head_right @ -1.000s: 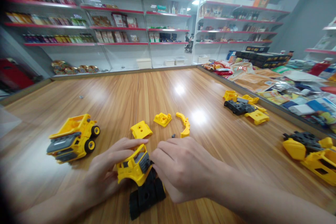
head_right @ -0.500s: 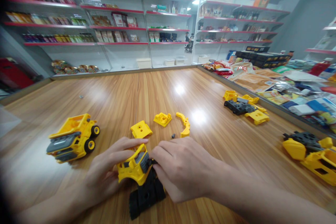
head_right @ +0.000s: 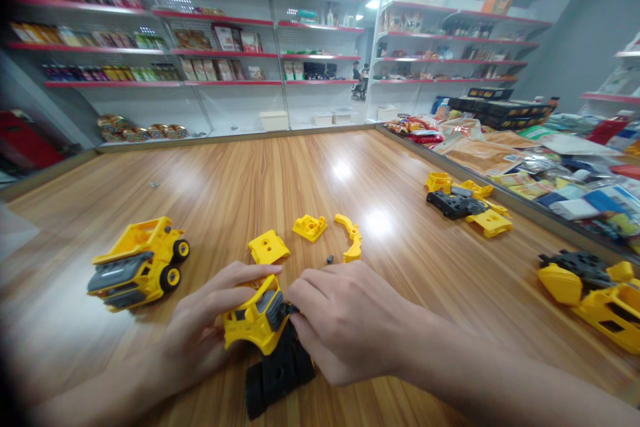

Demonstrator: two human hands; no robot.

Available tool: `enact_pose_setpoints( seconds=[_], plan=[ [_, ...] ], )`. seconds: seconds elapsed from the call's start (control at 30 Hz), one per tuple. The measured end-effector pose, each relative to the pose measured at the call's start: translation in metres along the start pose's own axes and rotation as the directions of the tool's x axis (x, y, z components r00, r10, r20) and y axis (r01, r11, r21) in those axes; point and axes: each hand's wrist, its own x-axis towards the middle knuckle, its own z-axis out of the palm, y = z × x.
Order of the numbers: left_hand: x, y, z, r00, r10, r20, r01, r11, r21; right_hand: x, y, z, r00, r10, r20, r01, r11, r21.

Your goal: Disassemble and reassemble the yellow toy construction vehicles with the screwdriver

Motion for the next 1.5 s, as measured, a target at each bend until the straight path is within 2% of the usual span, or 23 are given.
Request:
enact_pose_setpoints(
  seconds=[0.27, 0.43, 0.7, 0.93, 1.2, 1.4, 1.5],
  plan=[
    [-0.01, -0.006, 0.002, 0.999, -0.037, 0.017, 0.038, 0.999, -0.029, 0.0, 0.0, 0.001, 1.0, -0.014, 0.028, 0.016, 0.997, -0.07],
    [-0.003, -0.001, 0.0, 1.0, -0.003, 0.017, 0.003, 1.0, -0.009, 0.0, -0.001, 0.0, 1.0, -0.007, -0.001, 0.007, 1.0, -0.01],
    [-0.004, -0.002, 0.0, 1.0, -0.009, 0.022, 0.009, 1.0, -0.007, 0.0, 0.0, 0.001, 0.998, -0.039, 0.042, 0.043, 0.995, -0.091],
    [-0.008, -0.005, 0.001, 0.999, 0.009, 0.041, -0.008, 0.999, -0.036, -0.001, -0.002, -0.001, 1.0, -0.002, 0.023, 0.003, 1.0, -0.014],
    [-0.008, -0.005, 0.001, 0.999, 0.008, 0.042, -0.006, 0.999, -0.043, -0.001, 0.0, 0.002, 0.999, -0.032, 0.037, 0.035, 0.996, -0.082],
    [-0.006, -0.004, 0.0, 0.999, 0.013, 0.05, -0.011, 0.999, -0.041, 0.0, -0.001, 0.0, 0.999, -0.003, 0.034, 0.004, 1.0, -0.016],
    [-0.007, -0.004, 0.001, 0.999, 0.016, 0.038, -0.014, 0.999, -0.047, -0.001, -0.001, 0.001, 0.999, -0.018, 0.041, 0.02, 0.999, -0.045]
  ],
)
